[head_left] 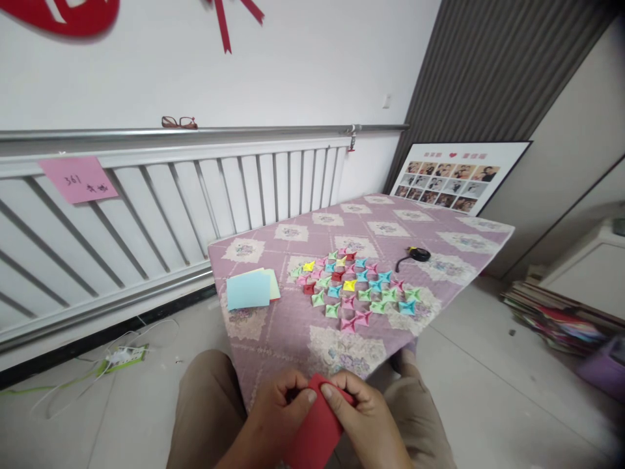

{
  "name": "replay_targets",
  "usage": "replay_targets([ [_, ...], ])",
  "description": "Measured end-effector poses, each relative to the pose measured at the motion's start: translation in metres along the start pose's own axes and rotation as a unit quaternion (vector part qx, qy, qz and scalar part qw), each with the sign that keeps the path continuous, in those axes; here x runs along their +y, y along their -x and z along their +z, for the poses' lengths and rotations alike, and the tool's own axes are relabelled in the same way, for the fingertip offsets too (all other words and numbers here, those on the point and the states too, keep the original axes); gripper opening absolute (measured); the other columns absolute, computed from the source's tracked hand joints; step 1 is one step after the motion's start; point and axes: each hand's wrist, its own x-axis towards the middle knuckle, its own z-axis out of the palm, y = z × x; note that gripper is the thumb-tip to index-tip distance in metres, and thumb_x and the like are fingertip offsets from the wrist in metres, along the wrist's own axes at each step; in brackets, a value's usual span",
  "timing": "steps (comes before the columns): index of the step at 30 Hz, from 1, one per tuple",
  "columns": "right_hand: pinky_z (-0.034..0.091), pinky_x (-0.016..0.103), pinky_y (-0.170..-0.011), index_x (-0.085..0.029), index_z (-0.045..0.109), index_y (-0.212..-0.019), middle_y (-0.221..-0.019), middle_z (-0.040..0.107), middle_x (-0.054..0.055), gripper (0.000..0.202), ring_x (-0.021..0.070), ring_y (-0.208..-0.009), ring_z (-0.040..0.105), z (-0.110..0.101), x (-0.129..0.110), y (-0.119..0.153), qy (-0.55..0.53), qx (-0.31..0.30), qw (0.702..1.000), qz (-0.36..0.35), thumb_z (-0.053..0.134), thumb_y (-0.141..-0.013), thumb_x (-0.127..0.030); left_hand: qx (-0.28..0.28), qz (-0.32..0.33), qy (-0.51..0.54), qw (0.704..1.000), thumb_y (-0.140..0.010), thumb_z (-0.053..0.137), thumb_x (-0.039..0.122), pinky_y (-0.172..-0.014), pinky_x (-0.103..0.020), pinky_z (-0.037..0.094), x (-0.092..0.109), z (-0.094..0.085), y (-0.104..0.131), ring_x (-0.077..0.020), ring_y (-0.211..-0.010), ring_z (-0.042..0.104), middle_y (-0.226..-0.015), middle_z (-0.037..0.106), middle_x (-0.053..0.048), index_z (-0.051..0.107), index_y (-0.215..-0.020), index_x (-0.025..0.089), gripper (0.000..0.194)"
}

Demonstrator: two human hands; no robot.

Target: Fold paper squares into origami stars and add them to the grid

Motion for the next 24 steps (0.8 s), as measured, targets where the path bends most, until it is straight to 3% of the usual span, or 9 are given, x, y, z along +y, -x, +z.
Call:
replay_targets([
  [8,0.031,0.023,-0.051,-0.018,0.056,-0.062,-0.055,0.045,-0.004,0.035,0.0107,-0.054,0.037,0.0003,-0.0002,0.0014,0.009,0.009,1.000,-0.005,0.061,-0.077,-0.050,-0.019,-0.008,0.023,1.000,-0.077,0.054,0.034,-0.050,-0.022,0.032,0.0009,0.0006,0.0020,-0.0104,-0.053,0.041,-0.058,0.049,0.003,0.051,-0.067,0.018,0.020],
  [24,0.032,0.022,-0.052,-0.019,0.053,-0.060,-0.054,0.043,-0.004,0.037,0.0105,-0.053,0.037,0.0005,-0.0005,0.0025,0.007,-0.001,1.000,0.004,0.059,-0.077,-0.051,-0.003,-0.012,0.014,1.000,-0.076,0.054,0.036,-0.050,-0.022,0.032,-0.0004,0.0000,0.0024,-0.0105,-0.053,0.041,-0.057,0.049,0.003,0.049,-0.064,0.018,0.021],
])
